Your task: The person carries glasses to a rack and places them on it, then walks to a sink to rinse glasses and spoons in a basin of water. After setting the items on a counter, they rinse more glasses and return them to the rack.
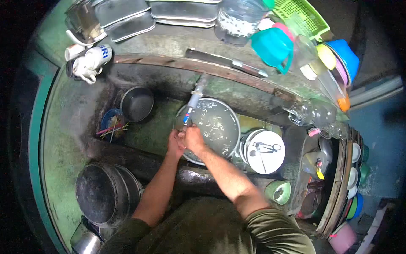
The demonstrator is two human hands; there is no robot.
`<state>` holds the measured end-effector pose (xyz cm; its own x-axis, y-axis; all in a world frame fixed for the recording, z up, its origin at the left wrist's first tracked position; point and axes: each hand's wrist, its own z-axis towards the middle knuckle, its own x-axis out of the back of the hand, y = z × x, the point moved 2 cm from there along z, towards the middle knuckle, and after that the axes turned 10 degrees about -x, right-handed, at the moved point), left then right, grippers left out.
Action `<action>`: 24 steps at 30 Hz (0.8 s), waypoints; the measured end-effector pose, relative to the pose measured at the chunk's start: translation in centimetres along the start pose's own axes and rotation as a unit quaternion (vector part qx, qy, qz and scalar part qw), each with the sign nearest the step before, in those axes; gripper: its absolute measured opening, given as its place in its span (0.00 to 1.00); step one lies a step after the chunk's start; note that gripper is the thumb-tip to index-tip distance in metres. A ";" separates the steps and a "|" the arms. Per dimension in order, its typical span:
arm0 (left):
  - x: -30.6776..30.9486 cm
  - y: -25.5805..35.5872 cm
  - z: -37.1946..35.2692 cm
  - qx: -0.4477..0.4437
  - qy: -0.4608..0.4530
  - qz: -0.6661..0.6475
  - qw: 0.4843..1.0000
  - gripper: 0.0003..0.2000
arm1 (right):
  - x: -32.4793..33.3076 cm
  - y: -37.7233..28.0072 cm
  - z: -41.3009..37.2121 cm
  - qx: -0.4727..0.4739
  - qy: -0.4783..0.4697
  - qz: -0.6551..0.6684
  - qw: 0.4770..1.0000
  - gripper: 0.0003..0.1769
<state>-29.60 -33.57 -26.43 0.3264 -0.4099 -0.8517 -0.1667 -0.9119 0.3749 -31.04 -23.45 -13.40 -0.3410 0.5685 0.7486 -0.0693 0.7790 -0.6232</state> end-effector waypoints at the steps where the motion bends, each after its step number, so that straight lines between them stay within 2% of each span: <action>1: 0.7 -0.2 0.2 0.041 0.008 0.041 0.998 0.20 | 0.8 0.4 -0.5 -0.066 -0.001 0.077 0.995 0.09; 2: 1.2 -1.1 0.4 0.085 0.017 0.085 0.993 0.19 | 1.0 0.8 -0.9 -0.074 0.009 0.078 0.994 0.09; 3: -0.9 -1.3 -0.6 0.086 0.054 0.004 0.995 0.19 | 0.4 1.5 -1.4 -0.015 0.012 0.033 0.999 0.10; 4: -0.5 -1.8 -0.8 0.096 0.048 0.007 0.994 0.19 | 1.4 0.7 -2.0 0.046 0.014 -0.014 0.999 0.10; 5: 0.0 -1.4 -1.1 0.068 0.042 0.032 0.996 0.19 | 2.5 0.4 -2.2 -0.025 0.021 0.020 0.999 0.11; 6: 0.3 -1.4 -1.4 0.037 0.036 0.057 0.997 0.20 | 2.7 0.7 -2.1 -0.028 0.030 0.020 0.999 0.11; 7: -3.2 -0.7 -4.0 0.013 0.113 0.074 0.991 0.20 | 2.3 1.4 -2.0 -0.005 0.034 0.047 0.998 0.10; 8: -3.4 -0.7 -4.4 0.013 0.108 0.076 0.991 0.20 | 1.8 2.4 -1.8 0.018 0.036 0.075 0.996 0.10; 9: -3.2 -0.5 -5.0 0.037 0.089 0.041 0.994 0.20 | 1.2 3.7 -1.9 0.007 -0.016 0.058 0.998 0.11; 10: -3.4 -0.3 -6.1 0.060 0.072 0.007 0.996 0.21 | 1.2 4.9 -2.5 0.005 -0.015 0.061 0.998 0.11; 11: -3.6 -0.5 -7.4 0.061 0.071 0.011 0.996 0.21 | 1.4 6.5 -3.1 -0.063 -0.044 0.205 0.976 0.13; 12: -5.3 -0.4 -9.2 0.016 0.061 0.106 0.992 0.20 | 2.0 7.8 -3.8 -0.126 -0.070 0.342 0.928 0.14; 13: -7.4 -0.4 -10.6 -0.030 0.050 0.198 0.978 0.21 | 3.9 7.5 -5.7 -0.175 -0.074 0.495 0.848 0.14; 14: -9.5 -0.9 -11.9 -0.030 0.049 0.200 0.978 0.21 | 4.3 8.8 -7.0 -0.162 -0.102 0.612 0.767 0.15; 15: -11.8 -1.3 -13.4 -0.067 -0.024 0.317 0.946 0.23 | 4.8 10.2 -8.2 -0.148 -0.128 0.717 0.669 0.17; 16: -13.9 -1.5 -14.4 -0.106 -0.098 0.425 0.893 0.25 | 6.1 11.0 -9.1 -0.148 -0.127 0.716 0.670 0.17; 17: -15.4 -1.5 -15.2 -0.106 -0.098 0.425 0.894 0.25 | 7.7 11.2 -10.2 -0.156 -0.122 0.752 0.629 0.19; 18: -16.9 -1.6 -15.8 -0.081 -0.176 0.381 0.904 0.25 | 9.0 11.6 -11.0 -0.164 -0.116 0.785 0.585 0.21; 19: -17.8 -1.8 -16.1 -0.056 -0.252 0.334 0.906 0.26 | 10.2 12.1 -11.2 -0.111 -0.109 0.806 0.571 0.23; 20: -17.5 -2.0 -15.9 -0.057 -0.251 0.332 0.907 0.26 | 11.7 12.8 -11.1 -0.059 -0.103 0.824 0.554 0.25; 21: -16.8 -2.4 -15.6 -0.060 -0.249 0.396 0.882 0.23 | 13.8 14.6 -10.4 0.053 -0.164 0.777 0.605 0.30; 22: -15.9 -2.8 -15.3 -0.063 -0.245 0.458 0.852 0.20 | 16.1 13.1 -10.7 0.088 -0.076 0.763 0.636 0.30; 23: -14.7 -3.0 -15.0 -0.062 -0.244 0.457 0.853 0.20 | 18.1 11.4 -10.6 0.182 -0.093 0.843 0.498 0.30; 24: -13.0 -2.9 -14.6 -0.074 -0.232 0.542 0.804 0.19 | 21.7 9.0 -11.2 0.210 -0.204 0.828 0.478 0.27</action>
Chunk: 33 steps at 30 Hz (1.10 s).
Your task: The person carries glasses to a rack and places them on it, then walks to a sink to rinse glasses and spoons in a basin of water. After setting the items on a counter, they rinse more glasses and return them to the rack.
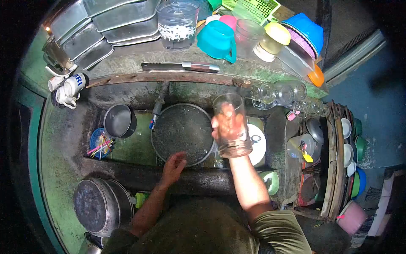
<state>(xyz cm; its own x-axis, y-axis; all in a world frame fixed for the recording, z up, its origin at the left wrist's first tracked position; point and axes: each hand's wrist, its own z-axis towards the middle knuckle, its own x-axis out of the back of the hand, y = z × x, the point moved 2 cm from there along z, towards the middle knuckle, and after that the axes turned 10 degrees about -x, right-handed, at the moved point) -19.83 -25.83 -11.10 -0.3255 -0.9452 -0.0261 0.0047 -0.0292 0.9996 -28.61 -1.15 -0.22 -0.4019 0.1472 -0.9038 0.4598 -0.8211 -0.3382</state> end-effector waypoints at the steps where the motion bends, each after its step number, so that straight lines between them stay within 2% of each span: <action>1: 0.6 -1.5 -0.3 0.015 -0.002 0.100 0.995 0.17 | -1.6 -1.0 1.3 0.001 -0.061 0.039 0.997 0.24; 2: 1.2 -3.0 -0.4 0.019 0.001 0.099 0.995 0.17 | -2.1 -1.7 2.5 0.002 -0.122 0.081 0.989 0.21; 3: 2.0 -4.5 -0.7 0.003 -0.016 0.195 0.981 0.16 | -1.5 -2.7 3.6 0.031 -0.137 0.069 0.988 0.21; 4: 2.8 -5.9 -1.2 -0.008 -0.031 0.289 0.957 0.16 | -1.7 -2.5 3.4 0.093 -0.029 0.142 0.985 0.19; 5: 3.4 -7.6 -1.5 0.011 -0.016 0.292 0.956 0.16 | -1.0 -2.7 3.8 0.217 0.047 0.135 0.966 0.17; 6: 4.1 -9.0 -1.2 -0.004 -0.004 0.293 0.956 0.17 | -1.4 -2.6 5.3 0.249 -0.001 0.073 0.966 0.14; 7: 4.8 -10.4 -0.4 -0.023 0.005 0.293 0.956 0.18 | -1.9 -2.5 6.1 0.203 0.013 0.110 0.973 0.09; 8: 5.4 -11.9 0.7 -0.018 0.012 0.317 0.948 0.19 | 0.8 -3.5 6.0 0.168 0.037 0.180 0.968 0.17; 10: 6.4 -14.1 3.7 -0.011 0.021 0.334 0.942 0.20 | 1.3 -3.4 7.0 0.228 0.033 0.151 0.961 0.15; 11: 6.7 -16.2 5.6 0.034 0.008 0.369 0.929 0.22 | 2.7 -3.3 7.0 0.240 0.109 0.191 0.946 0.17; 12: 6.7 -17.5 6.9 0.076 -0.011 0.407 0.910 0.24 | 3.4 -3.5 6.5 0.233 0.118 0.185 0.947 0.17; 13: 6.8 -18.4 8.0 0.079 -0.007 0.398 0.914 0.24 | 4.4 -3.9 6.1 0.265 0.154 0.132 0.943 0.18; 14: 6.6 -19.7 8.6 0.147 -0.067 0.340 0.926 0.26 | 5.5 -4.4 5.4 0.296 0.190 0.076 0.933 0.20; 15: 6.1 -20.9 8.7 0.211 -0.131 0.277 0.928 0.28 | 6.6 -4.8 4.4 0.255 0.164 0.114 0.946 0.23; 16: 3.6 -36.5 8.5 0.124 -0.224 0.406 0.877 0.29 | 5.9 -4.1 4.3 0.254 0.173 0.108 0.946 0.23; 18: 1.7 -34.0 7.5 0.144 -0.085 0.191 0.967 0.32 | 3.5 -2.2 4.0 0.256 0.337 -0.040 0.905 0.28; 19: 0.5 -33.5 7.9 0.145 -0.093 0.182 0.968 0.32 | 4.0 -2.0 2.2 0.153 0.279 0.036 0.947 0.33; 20: -1.1 -33.1 8.4 0.143 -0.244 0.360 0.889 0.30 | 4.5 -1.5 0.9 0.124 0.307 -0.022 0.943 0.36; 21: -2.2 -33.2 8.0 0.128 -0.379 0.516 0.757 0.29 | 4.8 -0.8 -0.8 0.110 0.333 -0.035 0.936 0.35; 22: -2.6 -33.1 7.5 0.128 -0.385 0.510 0.758 0.29 | 5.1 0.1 -2.5 0.097 0.355 -0.046 0.929 0.35; 24: -3.0 -32.0 7.2 0.113 -0.302 0.434 0.841 0.25 | 5.5 2.1 -5.6 0.071 0.426 -0.061 0.900 0.33; 25: -2.1 -27.1 8.7 0.192 -0.377 0.385 0.821 0.24 | 5.7 3.3 -7.0 0.046 0.463 -0.066 0.883 0.33; 26: -2.2 -25.5 9.1 0.189 -0.379 0.386 0.820 0.24 | 5.9 4.5 -8.3 0.020 0.497 -0.069 0.864 0.32; 28: -2.0 -24.4 9.0 0.301 -0.290 0.321 0.850 0.26 | 6.7 6.5 -10.4 -0.067 0.537 -0.142 0.829 0.32; 29: -2.0 -24.5 9.7 0.274 -0.299 0.327 0.853 0.32 | 7.1 7.3 -11.3 -0.087 0.559 -0.154 0.810 0.31; 30: -1.5 -23.5 9.3 0.274 -0.301 0.332 0.851 0.32 | 7.8 7.9 -12.2 -0.115 0.571 -0.173 0.794 0.31; 32: 0.3 -19.8 8.8 0.117 -0.170 0.316 0.926 0.38 | 8.3 8.7 -11.7 -0.155 0.565 -0.200 0.785 0.30; 33: 1.0 -19.9 8.6 0.086 -0.118 0.205 0.968 0.41 | 8.8 9.0 -11.2 -0.165 0.565 -0.206 0.782 0.29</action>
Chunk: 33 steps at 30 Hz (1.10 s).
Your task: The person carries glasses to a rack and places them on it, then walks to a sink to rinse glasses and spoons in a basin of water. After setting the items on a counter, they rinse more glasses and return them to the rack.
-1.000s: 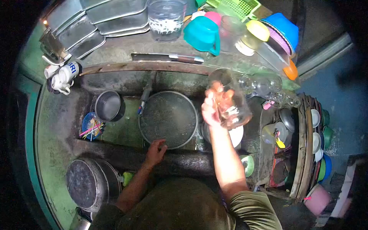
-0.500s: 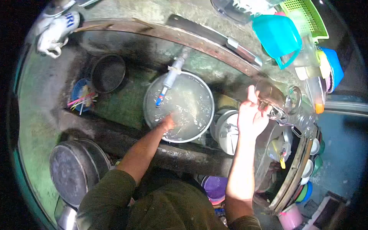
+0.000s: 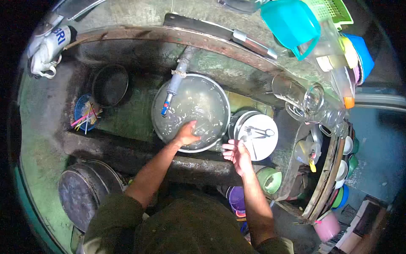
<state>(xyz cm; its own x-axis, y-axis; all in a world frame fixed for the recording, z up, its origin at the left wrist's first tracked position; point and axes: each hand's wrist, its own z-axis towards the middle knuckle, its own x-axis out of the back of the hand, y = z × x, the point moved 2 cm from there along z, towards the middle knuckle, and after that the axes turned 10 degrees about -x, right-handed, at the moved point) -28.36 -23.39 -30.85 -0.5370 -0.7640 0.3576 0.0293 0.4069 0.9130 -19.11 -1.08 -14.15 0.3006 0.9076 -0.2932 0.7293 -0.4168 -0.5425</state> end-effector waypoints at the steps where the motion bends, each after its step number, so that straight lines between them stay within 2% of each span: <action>1: 1.1 0.6 -0.5 0.013 0.009 -0.108 0.994 0.39 | -0.6 -0.1 0.6 -0.005 -0.010 -0.002 1.000 0.25; 3: 2.9 2.5 -1.1 -0.067 0.060 -0.373 0.923 0.39 | -1.9 -0.4 2.3 0.012 0.012 -0.061 0.998 0.22; 4: 4.1 3.7 -1.4 -0.071 0.065 -0.367 0.925 0.39 | -3.2 -1.1 2.7 0.010 0.026 -0.083 0.996 0.20; 5: 5.2 4.9 -1.7 -0.066 0.069 -0.413 0.906 0.39 | -4.6 -1.7 2.9 0.013 0.041 -0.115 0.992 0.18; 6: 6.0 5.8 -2.1 -0.061 0.073 -0.458 0.884 0.39 | -5.9 -2.1 3.4 0.030 0.026 -0.132 0.991 0.17; 8: 7.2 7.3 -2.6 -0.057 0.087 -0.471 0.876 0.39 | -8.1 -3.1 4.1 0.060 0.018 -0.197 0.978 0.15; 9: 7.6 8.1 -2.8 -0.051 0.094 -0.489 0.866 0.38 | -9.4 -3.7 4.0 0.072 0.018 -0.211 0.975 0.16; 10: 8.0 9.2 -3.3 -0.029 0.097 -0.548 0.830 0.37 | -10.8 -4.2 3.9 0.081 0.011 -0.213 0.974 0.16; 11: 8.4 10.4 -4.0 -0.031 0.102 -0.546 0.831 0.37 | -11.9 -4.5 3.9 0.090 0.004 -0.214 0.973 0.17; 13: 9.7 12.0 -4.9 -0.126 0.142 -0.581 0.791 0.35 | -14.0 -5.0 4.0 0.139 -0.012 -0.259 0.956 0.17; 14: 9.3 9.9 -4.2 -0.170 0.150 -0.530 0.817 0.36 | -14.8 -5.3 3.9 0.160 -0.016 -0.289 0.944 0.19; 15: 9.8 9.9 -4.4 -0.171 0.151 -0.529 0.817 0.36 | -16.1 -5.5 4.0 0.182 -0.024 -0.330 0.926 0.25; 17: 11.0 9.7 -4.9 -0.116 0.269 -0.351 0.890 0.36 | -18.2 -5.1 3.5 0.227 -0.023 -0.410 0.883 0.33; 18: 11.7 9.6 -5.3 -0.118 0.270 -0.349 0.890 0.36 | -19.3 -5.0 3.7 0.272 -0.034 -0.446 0.852 0.36; 19: 12.7 9.7 -6.0 -0.121 0.277 -0.192 0.934 0.35 | -20.1 -4.8 4.2 0.316 -0.045 -0.479 0.818 0.39; 20: 13.6 9.7 -6.6 -0.120 0.276 -0.029 0.953 0.35 | -20.3 -4.0 5.5 0.313 -0.036 -0.505 0.804 0.42; 21: 14.3 10.0 -7.2 -0.115 0.268 0.136 0.947 0.36 | -20.3 -3.5 6.8 0.275 -0.024 -0.540 0.795 0.40; 22: 15.0 10.8 -7.9 -0.102 0.276 0.128 0.947 0.37 | -20.8 -3.5 6.9 0.186 -0.066 -0.448 0.872 0.36; 23: 15.6 11.5 -8.7 -0.100 0.276 0.131 0.947 0.37 | -21.2 -3.4 6.8 0.093 -0.106 -0.346 0.928 0.32; 24: 16.3 12.2 -9.3 -0.131 0.303 0.113 0.937 0.37 | -21.0 -3.0 7.0 0.094 -0.109 -0.344 0.928 0.32; 25: 16.8 12.6 -9.7 -0.164 0.329 0.094 0.925 0.37 | -20.2 -2.2 7.6 0.026 -0.170 -0.227 0.959 0.29; 26: 16.5 11.8 -9.5 -0.167 0.327 0.064 0.928 0.38 | -19.5 -1.3 8.2 -0.044 -0.227 -0.104 0.967 0.27; 27: 16.6 11.9 -9.4 -0.168 0.326 0.066 0.928 0.38 | -19.2 -0.8 8.7 -0.043 -0.228 -0.103 0.967 0.27; 29: 16.2 12.1 -8.8 -0.150 0.280 0.053 0.947 0.39 | -18.4 0.2 9.5 -0.018 -0.195 -0.183 0.963 0.26; 30: 15.9 12.0 -8.1 -0.147 0.283 0.050 0.947 0.39 | -18.9 -0.2 8.5 0.049 -0.157 -0.300 0.940 0.28; 33: 16.0 11.7 -7.1 -0.128 0.257 0.067 0.956 0.36 | -17.9 0.9 10.2 0.094 -0.108 -0.324 0.935 0.31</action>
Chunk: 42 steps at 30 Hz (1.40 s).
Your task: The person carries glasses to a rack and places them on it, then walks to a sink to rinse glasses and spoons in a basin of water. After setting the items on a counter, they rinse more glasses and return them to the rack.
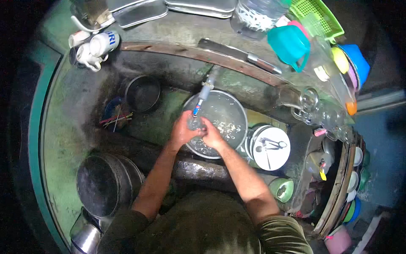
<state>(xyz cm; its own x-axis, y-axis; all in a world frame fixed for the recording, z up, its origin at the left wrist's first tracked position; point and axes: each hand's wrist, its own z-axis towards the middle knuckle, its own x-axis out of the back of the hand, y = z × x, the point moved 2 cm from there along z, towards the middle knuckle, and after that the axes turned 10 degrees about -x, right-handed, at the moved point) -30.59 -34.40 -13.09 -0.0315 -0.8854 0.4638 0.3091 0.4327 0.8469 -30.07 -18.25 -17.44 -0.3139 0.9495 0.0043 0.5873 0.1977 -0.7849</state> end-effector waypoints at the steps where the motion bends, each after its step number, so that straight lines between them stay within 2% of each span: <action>1: -0.1 -0.3 0.3 0.002 0.013 0.005 1.000 0.34 | -0.7 -2.3 -2.0 0.075 0.022 -0.096 0.992 0.34; 2: 0.4 0.8 0.8 -0.032 0.017 0.018 0.999 0.34 | -0.6 -3.1 -3.0 0.057 0.055 -0.115 0.990 0.36; 3: -0.2 0.7 1.2 -0.024 -0.021 0.028 0.999 0.33 | 0.1 -2.6 -3.6 0.061 0.070 -0.131 0.987 0.35; 4: 0.2 1.9 1.4 -0.057 -0.024 0.015 0.998 0.29 | 0.9 -1.6 -3.6 0.063 0.059 -0.164 0.983 0.35; 5: 0.1 0.7 1.5 -0.063 -0.039 0.063 0.995 0.28 | 1.6 -1.0 -4.3 0.045 0.057 -0.154 0.985 0.35; 6: -0.4 -0.1 1.3 -0.076 -0.045 0.056 0.995 0.28 | 2.3 -0.4 -5.1 0.029 0.053 -0.142 0.988 0.36; 8: -0.8 -0.9 0.9 -0.027 0.059 0.014 0.998 0.27 | 3.9 2.3 -6.1 0.088 0.096 -0.177 0.976 0.33; 10: -1.7 1.0 0.9 -0.050 0.040 -0.022 0.998 0.25 | 5.8 2.9 -9.0 -0.015 0.092 -0.174 0.980 0.31; 12: -2.8 0.5 -0.4 -0.064 0.016 -0.056 0.996 0.23 | 7.8 5.0 -10.9 -0.008 0.113 -0.201 0.973 0.33; 13: -3.3 -2.5 -0.9 0.038 0.092 -0.178 0.979 0.20 | 8.7 5.6 -12.0 -0.005 0.125 -0.178 0.976 0.32; 14: -4.1 -4.6 -1.2 0.142 0.165 -0.294 0.931 0.17 | 9.7 5.9 -13.1 0.001 0.134 -0.171 0.976 0.32; 15: -4.8 -4.6 -1.5 0.134 0.163 -0.292 0.933 0.17 | 10.7 6.4 -14.3 -0.003 0.150 -0.172 0.974 0.31; 16: -5.6 -4.3 -2.3 0.195 0.098 -0.449 0.866 0.17 | 11.5 6.9 -15.2 -0.004 0.153 -0.176 0.972 0.29; 17: -5.5 -4.0 -3.3 0.247 0.044 -0.584 0.772 0.16 | 12.4 8.2 -16.1 -0.001 0.173 -0.169 0.970 0.29; 18: -5.6 -3.6 -4.4 0.324 0.027 -0.659 0.678 0.16 | 13.2 9.2 -16.1 0.009 0.179 -0.164 0.970 0.28; 19: -6.7 -2.2 -5.7 0.389 0.012 -0.727 0.565 0.18 | 13.6 8.8 -17.2 -0.021 0.178 -0.113 0.977 0.27; 20: -7.0 1.0 -6.1 0.403 0.055 -0.703 0.583 0.19 | 15.0 11.8 -16.5 0.028 0.179 -0.137 0.974 0.27; 22: -5.4 6.9 -5.3 0.410 0.108 -0.674 0.606 0.20 | 15.9 10.7 -19.1 -0.007 0.189 -0.168 0.968 0.26; 24: -3.7 11.5 -3.7 0.330 0.022 -0.733 0.595 0.21 | 17.2 14.1 -18.4 0.011 0.168 -0.154 0.974 0.26; 26: 0.1 13.9 -0.1 0.269 0.036 -0.765 0.585 0.21 | 16.9 13.7 -19.9 0.022 0.162 -0.131 0.978 0.26; 28: 4.2 19.1 4.7 0.176 0.055 -0.790 0.584 0.22 | 17.3 15.0 -19.8 0.019 0.158 -0.157 0.975 0.24; 29: 5.8 19.7 7.1 0.154 0.105 -0.775 0.604 0.22 | 17.2 15.1 -19.5 0.021 0.155 -0.156 0.975 0.24; 30: 7.3 19.7 9.2 0.132 0.154 -0.758 0.620 0.23 | 17.0 15.4 -19.4 -0.007 0.154 -0.154 0.976 0.23; 32: 9.5 18.2 13.3 0.123 0.185 -0.750 0.623 0.22 | 16.8 16.1 -19.1 -0.042 0.152 -0.153 0.976 0.23; 34: 11.0 13.3 16.4 0.110 0.132 -0.759 0.628 0.21 | 16.2 16.7 -18.9 0.056 0.166 -0.162 0.971 0.22; 35: 10.7 12.7 16.5 0.122 0.145 -0.761 0.620 0.21 | 15.4 14.0 -20.1 0.047 0.145 -0.136 0.979 0.22; 38: 9.9 9.9 16.8 0.149 0.163 -0.778 0.588 0.24 | 14.4 14.4 -18.9 -0.034 0.105 -0.063 0.992 0.23; 39: 9.2 9.6 16.6 0.163 0.135 -0.786 0.581 0.24 | 14.3 16.0 -17.5 0.016 0.109 -0.091 0.990 0.23; 41: 8.0 8.8 16.3 0.189 0.087 -0.800 0.564 0.28 | 12.9 13.1 -16.9 -0.028 0.104 -0.113 0.988 0.23; 42: 7.5 8.0 16.1 0.173 0.055 -0.792 0.582 0.30 | 12.4 11.6 -16.1 -0.063 0.098 -0.131 0.985 0.24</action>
<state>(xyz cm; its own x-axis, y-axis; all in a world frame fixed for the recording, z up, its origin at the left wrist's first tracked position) -43.67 -34.82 1.40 0.0516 -0.2168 -0.9749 -0.2358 -0.9512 0.1991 -15.11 -0.28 -16.52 -0.3242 0.8885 0.3248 0.5977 0.4586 -0.6576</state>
